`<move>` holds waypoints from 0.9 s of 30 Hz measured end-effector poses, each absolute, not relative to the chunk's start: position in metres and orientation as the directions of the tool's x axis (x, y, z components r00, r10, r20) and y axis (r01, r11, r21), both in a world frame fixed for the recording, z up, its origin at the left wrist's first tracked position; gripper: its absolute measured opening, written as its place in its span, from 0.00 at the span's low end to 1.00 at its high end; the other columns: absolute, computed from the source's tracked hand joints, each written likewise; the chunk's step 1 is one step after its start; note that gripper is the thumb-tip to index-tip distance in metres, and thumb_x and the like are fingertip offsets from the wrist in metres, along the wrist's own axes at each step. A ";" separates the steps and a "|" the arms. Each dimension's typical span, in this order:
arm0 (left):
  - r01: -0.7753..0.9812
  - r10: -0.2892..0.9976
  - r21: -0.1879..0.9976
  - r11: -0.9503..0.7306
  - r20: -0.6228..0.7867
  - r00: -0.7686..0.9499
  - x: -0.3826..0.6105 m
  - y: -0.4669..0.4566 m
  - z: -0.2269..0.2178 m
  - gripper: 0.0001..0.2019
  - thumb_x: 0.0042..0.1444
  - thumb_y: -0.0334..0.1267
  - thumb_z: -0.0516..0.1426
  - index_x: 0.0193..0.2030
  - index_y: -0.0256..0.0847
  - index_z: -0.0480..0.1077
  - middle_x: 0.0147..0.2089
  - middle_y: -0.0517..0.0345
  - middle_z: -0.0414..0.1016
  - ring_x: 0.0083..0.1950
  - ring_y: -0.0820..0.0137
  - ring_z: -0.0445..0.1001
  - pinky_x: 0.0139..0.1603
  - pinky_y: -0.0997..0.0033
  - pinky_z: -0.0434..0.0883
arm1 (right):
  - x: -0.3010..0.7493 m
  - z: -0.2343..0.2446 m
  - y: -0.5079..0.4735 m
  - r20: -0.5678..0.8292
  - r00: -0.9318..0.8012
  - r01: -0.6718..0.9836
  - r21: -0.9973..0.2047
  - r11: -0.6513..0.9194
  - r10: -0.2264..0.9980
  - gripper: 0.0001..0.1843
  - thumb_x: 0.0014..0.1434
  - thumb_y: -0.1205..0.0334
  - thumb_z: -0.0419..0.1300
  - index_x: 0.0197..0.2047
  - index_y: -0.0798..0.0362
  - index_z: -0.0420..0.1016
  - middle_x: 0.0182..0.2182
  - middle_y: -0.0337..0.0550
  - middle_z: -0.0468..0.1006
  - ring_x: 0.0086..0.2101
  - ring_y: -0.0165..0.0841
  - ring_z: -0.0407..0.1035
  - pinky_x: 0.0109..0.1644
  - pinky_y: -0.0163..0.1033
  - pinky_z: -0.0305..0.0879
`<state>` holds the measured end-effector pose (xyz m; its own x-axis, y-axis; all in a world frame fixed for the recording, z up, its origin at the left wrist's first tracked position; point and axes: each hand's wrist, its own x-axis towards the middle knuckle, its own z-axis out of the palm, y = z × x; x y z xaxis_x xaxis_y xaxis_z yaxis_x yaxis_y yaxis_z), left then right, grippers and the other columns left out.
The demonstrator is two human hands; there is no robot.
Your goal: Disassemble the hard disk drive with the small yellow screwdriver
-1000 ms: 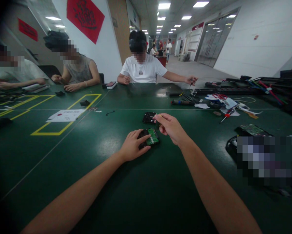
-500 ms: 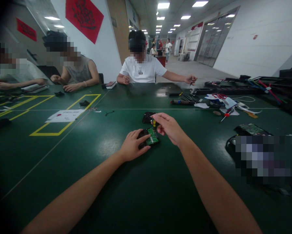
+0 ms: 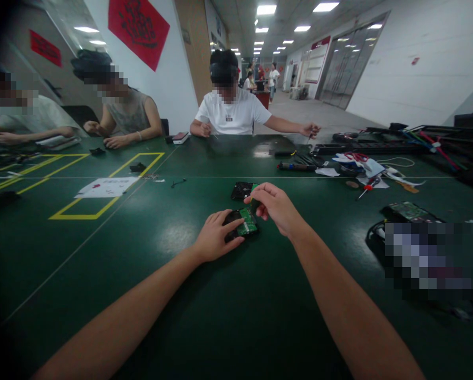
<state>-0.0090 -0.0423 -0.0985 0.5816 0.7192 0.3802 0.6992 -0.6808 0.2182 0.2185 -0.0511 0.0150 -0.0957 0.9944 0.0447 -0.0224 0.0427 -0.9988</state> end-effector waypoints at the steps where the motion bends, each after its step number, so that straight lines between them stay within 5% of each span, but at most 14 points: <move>1: 0.699 0.719 0.217 -0.681 0.378 0.583 -0.009 -0.042 -0.098 0.29 0.65 0.60 0.58 0.70 0.55 0.69 0.73 0.45 0.61 0.71 0.46 0.62 0.68 0.40 0.62 | 0.219 0.016 -0.051 0.045 -0.099 -0.015 -0.999 0.044 0.994 0.10 0.60 0.54 0.66 0.42 0.50 0.78 0.41 0.47 0.84 0.22 0.26 0.65 0.22 0.33 0.54; 14: 0.702 0.716 0.205 -0.682 0.382 0.585 -0.009 -0.043 -0.098 0.30 0.65 0.60 0.58 0.70 0.54 0.70 0.72 0.43 0.61 0.71 0.45 0.62 0.69 0.40 0.62 | 0.219 0.010 -0.047 0.060 -0.127 -0.124 -0.991 0.044 0.990 0.15 0.64 0.48 0.64 0.43 0.51 0.79 0.40 0.45 0.79 0.25 0.28 0.69 0.25 0.36 0.61; 21: 0.696 0.716 0.218 -0.685 0.381 0.585 -0.009 -0.042 -0.099 0.29 0.65 0.60 0.58 0.70 0.53 0.70 0.73 0.43 0.61 0.71 0.44 0.62 0.69 0.39 0.61 | 0.218 0.011 -0.048 0.023 -0.077 -0.037 -0.999 0.020 0.997 0.20 0.57 0.46 0.72 0.39 0.51 0.73 0.27 0.35 0.72 0.24 0.27 0.65 0.24 0.34 0.57; 27: 0.693 0.713 0.217 -0.687 0.386 0.586 -0.009 -0.042 -0.099 0.30 0.65 0.60 0.57 0.70 0.53 0.70 0.73 0.43 0.60 0.71 0.45 0.62 0.68 0.39 0.61 | 0.217 0.012 -0.050 0.044 -0.068 -0.053 -0.998 0.041 0.997 0.21 0.55 0.48 0.74 0.41 0.50 0.71 0.29 0.34 0.73 0.24 0.27 0.67 0.23 0.34 0.56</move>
<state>-0.0092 -0.0425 -0.0989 0.5858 0.7127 0.3859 0.6932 -0.6873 0.2169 0.2169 -0.0499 0.0122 -0.0675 0.9967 0.0443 -0.0530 0.0408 -0.9978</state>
